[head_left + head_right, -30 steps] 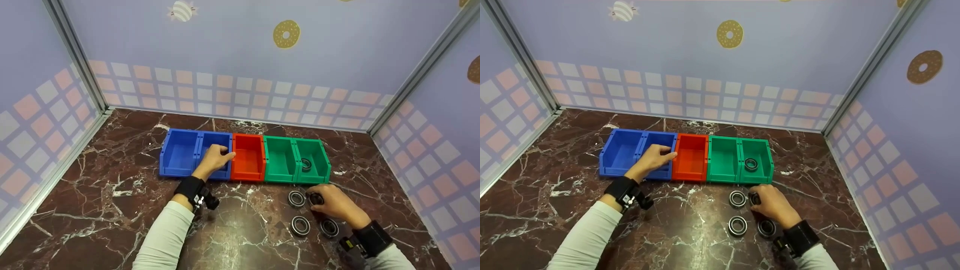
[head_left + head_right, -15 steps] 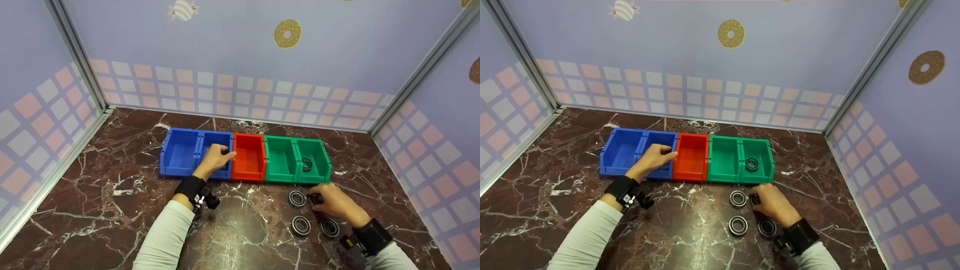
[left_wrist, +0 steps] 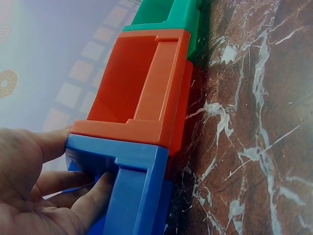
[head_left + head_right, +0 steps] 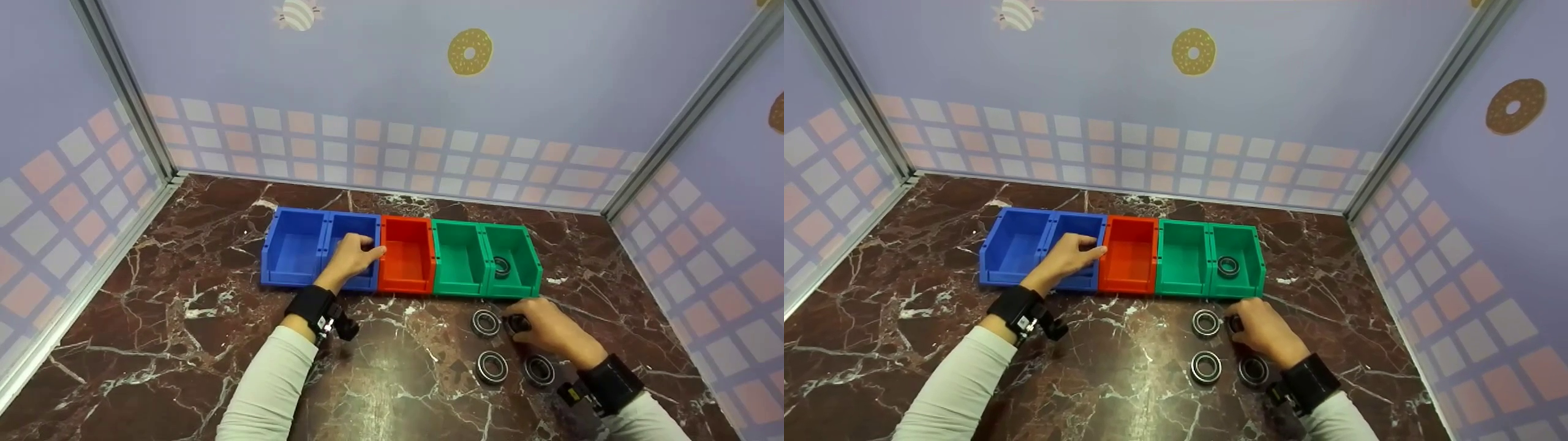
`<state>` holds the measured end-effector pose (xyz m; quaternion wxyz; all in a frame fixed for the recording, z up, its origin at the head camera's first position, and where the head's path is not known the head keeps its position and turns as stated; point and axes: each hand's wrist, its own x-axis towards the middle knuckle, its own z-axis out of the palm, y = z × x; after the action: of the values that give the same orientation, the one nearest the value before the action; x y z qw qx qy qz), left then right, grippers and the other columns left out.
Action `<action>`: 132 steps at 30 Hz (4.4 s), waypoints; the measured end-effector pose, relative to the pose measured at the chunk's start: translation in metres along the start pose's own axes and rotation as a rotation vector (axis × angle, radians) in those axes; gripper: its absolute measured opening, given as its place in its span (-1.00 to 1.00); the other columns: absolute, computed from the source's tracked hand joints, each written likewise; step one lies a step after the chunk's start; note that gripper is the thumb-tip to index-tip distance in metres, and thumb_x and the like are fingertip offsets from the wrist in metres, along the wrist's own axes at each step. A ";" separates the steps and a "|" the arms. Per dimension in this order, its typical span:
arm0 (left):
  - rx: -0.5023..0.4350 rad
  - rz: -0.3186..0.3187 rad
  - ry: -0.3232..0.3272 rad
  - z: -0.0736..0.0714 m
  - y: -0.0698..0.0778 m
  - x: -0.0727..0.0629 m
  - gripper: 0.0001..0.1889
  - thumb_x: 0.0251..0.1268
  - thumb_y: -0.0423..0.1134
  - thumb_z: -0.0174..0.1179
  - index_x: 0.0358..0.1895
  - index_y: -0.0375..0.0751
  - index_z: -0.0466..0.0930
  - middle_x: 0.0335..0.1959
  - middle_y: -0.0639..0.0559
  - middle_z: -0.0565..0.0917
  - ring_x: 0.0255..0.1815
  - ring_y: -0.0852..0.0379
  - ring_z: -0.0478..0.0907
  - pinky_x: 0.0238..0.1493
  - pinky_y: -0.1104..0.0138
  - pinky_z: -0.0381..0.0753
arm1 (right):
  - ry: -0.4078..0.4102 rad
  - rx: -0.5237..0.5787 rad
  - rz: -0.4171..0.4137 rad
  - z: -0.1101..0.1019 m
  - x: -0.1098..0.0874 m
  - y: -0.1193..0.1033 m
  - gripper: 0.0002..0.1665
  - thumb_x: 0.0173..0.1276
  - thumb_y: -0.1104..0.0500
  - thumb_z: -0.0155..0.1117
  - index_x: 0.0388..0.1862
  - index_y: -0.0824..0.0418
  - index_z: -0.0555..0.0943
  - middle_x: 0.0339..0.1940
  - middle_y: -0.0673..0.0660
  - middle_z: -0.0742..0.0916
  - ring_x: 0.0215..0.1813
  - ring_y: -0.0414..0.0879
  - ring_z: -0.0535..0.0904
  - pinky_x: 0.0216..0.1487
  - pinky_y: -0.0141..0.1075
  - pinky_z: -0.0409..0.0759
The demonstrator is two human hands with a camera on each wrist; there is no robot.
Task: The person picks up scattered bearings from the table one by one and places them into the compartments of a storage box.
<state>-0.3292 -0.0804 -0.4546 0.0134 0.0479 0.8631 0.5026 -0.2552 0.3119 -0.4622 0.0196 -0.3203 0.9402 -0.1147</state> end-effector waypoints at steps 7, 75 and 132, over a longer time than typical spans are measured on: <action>0.015 -0.025 -0.005 0.000 0.002 -0.001 -0.67 0.36 -0.17 0.22 -0.06 -0.43 0.68 -0.23 -0.18 0.69 -0.30 0.09 0.53 -0.15 0.31 0.59 | -0.005 -0.003 -0.013 -0.001 -0.001 0.001 -0.56 0.00 0.35 0.54 -0.05 0.27 0.73 -0.12 0.17 0.79 -0.04 0.13 0.70 -0.07 0.00 0.68; 0.028 -0.067 -0.023 -0.001 0.001 0.000 -0.46 0.38 -0.14 0.21 0.27 -0.47 0.48 0.24 -0.37 0.56 0.11 -0.15 0.62 0.30 0.08 0.54 | 0.003 0.022 0.020 -0.048 0.029 -0.037 -0.47 0.23 0.33 0.41 0.21 0.23 0.61 0.20 0.19 0.68 0.31 0.18 0.54 0.30 0.04 0.54; 0.008 -0.112 -0.018 0.000 0.001 -0.003 -0.42 0.38 -0.09 0.21 0.32 -0.44 0.44 0.36 -0.33 0.46 0.43 -0.18 0.38 0.44 0.07 0.40 | 0.051 -0.071 -0.110 -0.065 0.097 -0.040 -0.45 0.24 0.29 0.42 0.24 0.27 0.58 0.21 0.27 0.65 0.27 0.19 0.56 0.20 -0.02 0.62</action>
<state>-0.3264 -0.0796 -0.4536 0.0490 0.0042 0.8662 0.4972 -0.3158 0.2352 -0.3858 -0.0219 -0.3690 0.9248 -0.0904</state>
